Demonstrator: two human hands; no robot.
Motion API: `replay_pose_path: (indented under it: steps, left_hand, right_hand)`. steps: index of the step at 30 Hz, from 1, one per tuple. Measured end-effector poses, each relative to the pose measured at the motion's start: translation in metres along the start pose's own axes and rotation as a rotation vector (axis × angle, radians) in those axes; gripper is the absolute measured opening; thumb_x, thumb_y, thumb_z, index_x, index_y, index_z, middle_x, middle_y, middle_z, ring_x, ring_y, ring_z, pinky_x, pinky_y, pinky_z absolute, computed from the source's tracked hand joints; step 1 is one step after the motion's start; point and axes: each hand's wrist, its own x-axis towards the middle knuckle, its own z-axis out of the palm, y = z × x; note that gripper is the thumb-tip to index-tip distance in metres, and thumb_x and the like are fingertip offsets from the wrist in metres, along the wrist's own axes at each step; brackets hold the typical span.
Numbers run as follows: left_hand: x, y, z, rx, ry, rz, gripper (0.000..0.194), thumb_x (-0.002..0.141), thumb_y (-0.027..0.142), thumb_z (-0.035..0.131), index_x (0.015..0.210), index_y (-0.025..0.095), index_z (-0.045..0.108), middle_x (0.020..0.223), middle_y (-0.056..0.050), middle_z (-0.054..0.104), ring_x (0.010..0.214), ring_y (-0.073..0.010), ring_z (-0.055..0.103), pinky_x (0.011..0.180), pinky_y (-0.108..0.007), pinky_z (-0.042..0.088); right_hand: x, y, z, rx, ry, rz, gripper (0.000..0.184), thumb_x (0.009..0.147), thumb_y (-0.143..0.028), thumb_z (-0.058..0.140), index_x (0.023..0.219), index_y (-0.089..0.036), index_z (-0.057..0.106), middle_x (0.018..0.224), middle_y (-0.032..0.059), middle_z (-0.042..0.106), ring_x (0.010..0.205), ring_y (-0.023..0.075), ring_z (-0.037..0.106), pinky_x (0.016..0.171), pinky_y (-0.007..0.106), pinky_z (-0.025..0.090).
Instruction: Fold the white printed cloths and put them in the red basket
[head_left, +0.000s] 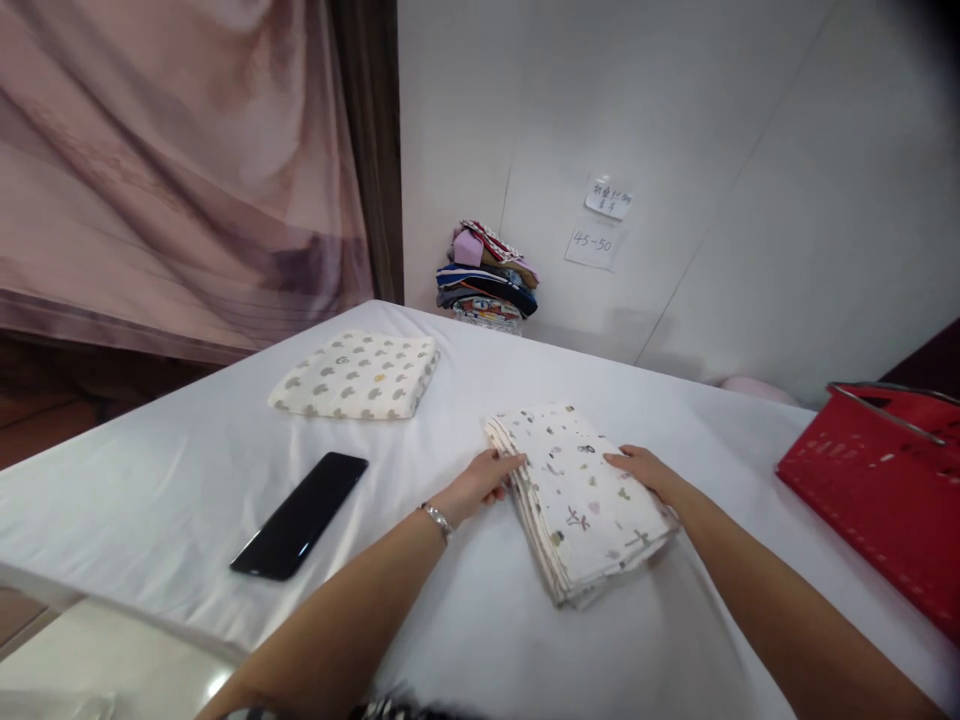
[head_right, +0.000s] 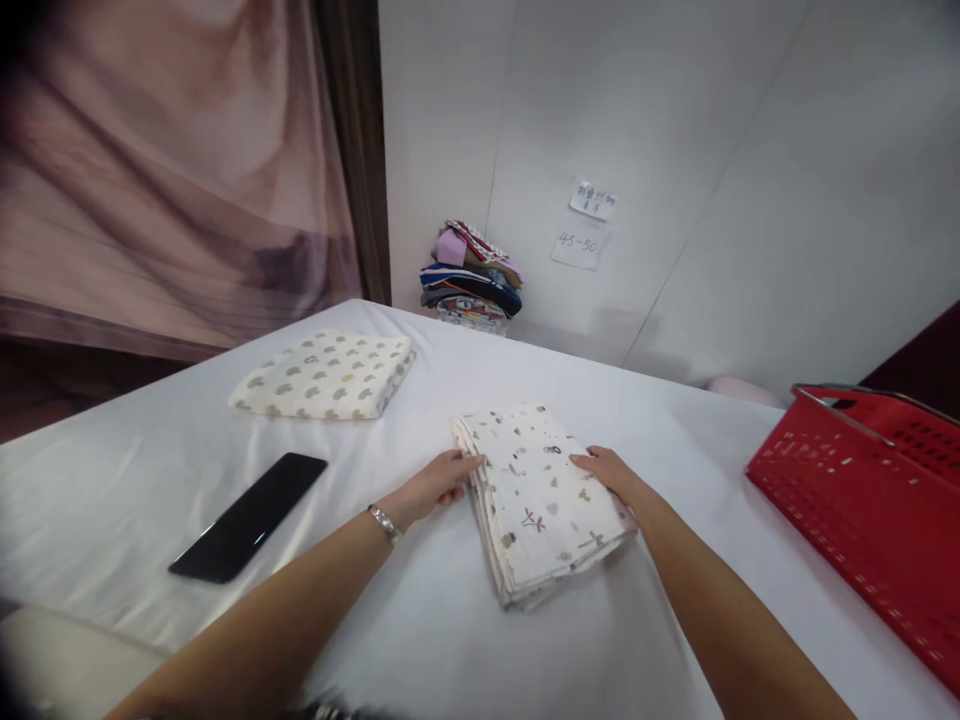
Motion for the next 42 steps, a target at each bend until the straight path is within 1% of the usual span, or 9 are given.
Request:
replay_pose_path:
  steps: [6,9,12,15,18,23,29,36,42]
  left_hand:
    - [-0.006,0.005,0.009,-0.268,-0.188,-0.169,0.04,0.067,0.052,0.068,0.073,0.015,0.053,0.056,0.006,0.045,0.04,-0.0019,0.027,0.038,-0.021,0.009]
    - [-0.006,0.004,0.014,-0.222,-0.133,-0.146,0.036,0.068,0.047,0.068,0.073,0.014,0.055,0.056,0.005,0.046,0.041,-0.0026,0.029,0.039,-0.02,0.011]
    - [-0.008,0.004,0.02,-0.175,-0.063,-0.09,0.034,0.067,0.044,0.069,0.08,0.015,0.058,0.062,0.002,0.053,0.049,-0.0061,0.042,0.042,-0.019,0.023]
    - [-0.012,0.005,0.025,-0.097,0.009,0.004,0.038,0.065,0.045,0.071,0.083,0.014,0.06,0.075,-0.003,0.062,0.065,-0.0123,0.054,0.054,-0.022,0.037]
    - [-0.018,0.007,0.029,-0.046,0.061,0.07,0.04,0.065,0.048,0.072,0.082,0.013,0.06,0.08,-0.007,0.065,0.073,-0.0167,0.058,0.064,-0.027,0.043]
    - [-0.022,0.003,0.035,-0.208,-0.053,0.002,0.045,0.072,0.049,0.065,0.1,0.014,0.058,0.09,-0.012,0.068,0.079,-0.0213,0.064,0.076,-0.035,0.049]
    - [-0.02,-0.007,0.035,-0.337,-0.052,-0.027,0.042,0.076,0.046,0.063,0.1,0.012,0.059,0.092,-0.014,0.068,0.082,-0.0218,0.065,0.074,-0.033,0.05]
    - [-0.017,-0.009,0.032,-0.406,-0.185,-0.066,0.039,0.078,0.044,0.06,0.098,0.01,0.061,0.098,-0.015,0.067,0.085,-0.0204,0.063,0.079,-0.031,0.05]
    - [-0.016,-0.011,0.037,-0.364,-0.077,0.013,0.032,0.079,0.033,0.061,0.102,0.012,0.059,0.094,-0.014,0.068,0.078,-0.0205,0.064,0.067,-0.031,0.05]
  right_hand:
    - [0.0,0.011,0.006,0.036,0.07,-0.118,0.033,0.07,-0.046,0.064,0.081,-0.015,0.064,0.074,0.0056,0.069,0.068,0.0193,0.063,0.058,0.025,0.046]
    - [0.002,0.013,0.005,0.085,0.045,-0.114,0.032,0.069,-0.044,0.065,0.078,-0.014,0.062,0.07,0.0047,0.068,0.064,0.0178,0.062,0.055,0.024,0.045]
    - [0.004,0.012,0.004,0.132,0.02,-0.096,0.033,0.067,-0.043,0.067,0.082,-0.013,0.063,0.072,0.0058,0.069,0.065,0.0185,0.063,0.056,0.024,0.046]
    - [0.006,0.012,0.002,0.15,0.012,-0.087,0.036,0.067,-0.043,0.067,0.086,-0.013,0.064,0.078,0.0082,0.07,0.068,0.0196,0.064,0.059,0.026,0.047]
    - [0.009,0.014,0.001,0.161,0.007,-0.083,0.038,0.067,-0.043,0.068,0.088,-0.012,0.064,0.081,0.0096,0.07,0.07,0.0203,0.065,0.061,0.026,0.048]
    - [0.007,0.015,0.001,0.178,-0.027,-0.085,0.035,0.067,-0.044,0.068,0.084,-0.014,0.063,0.078,0.0084,0.07,0.068,0.02,0.065,0.058,0.027,0.048]
    - [0.0,0.011,0.002,0.175,-0.025,-0.087,0.03,0.067,-0.043,0.067,0.077,-0.015,0.06,0.065,0.0042,0.066,0.059,0.0178,0.062,0.054,0.026,0.046]
    - [0.0,0.011,0.004,0.126,-0.002,-0.086,0.03,0.068,-0.044,0.066,0.077,-0.015,0.061,0.069,0.0045,0.067,0.063,0.0178,0.062,0.056,0.025,0.046]
    - [-0.014,-0.013,-0.001,-0.049,0.06,-0.141,0.028,0.073,-0.043,0.06,0.082,-0.016,0.06,0.074,0.0042,0.067,0.067,0.0188,0.061,0.057,0.025,0.043]
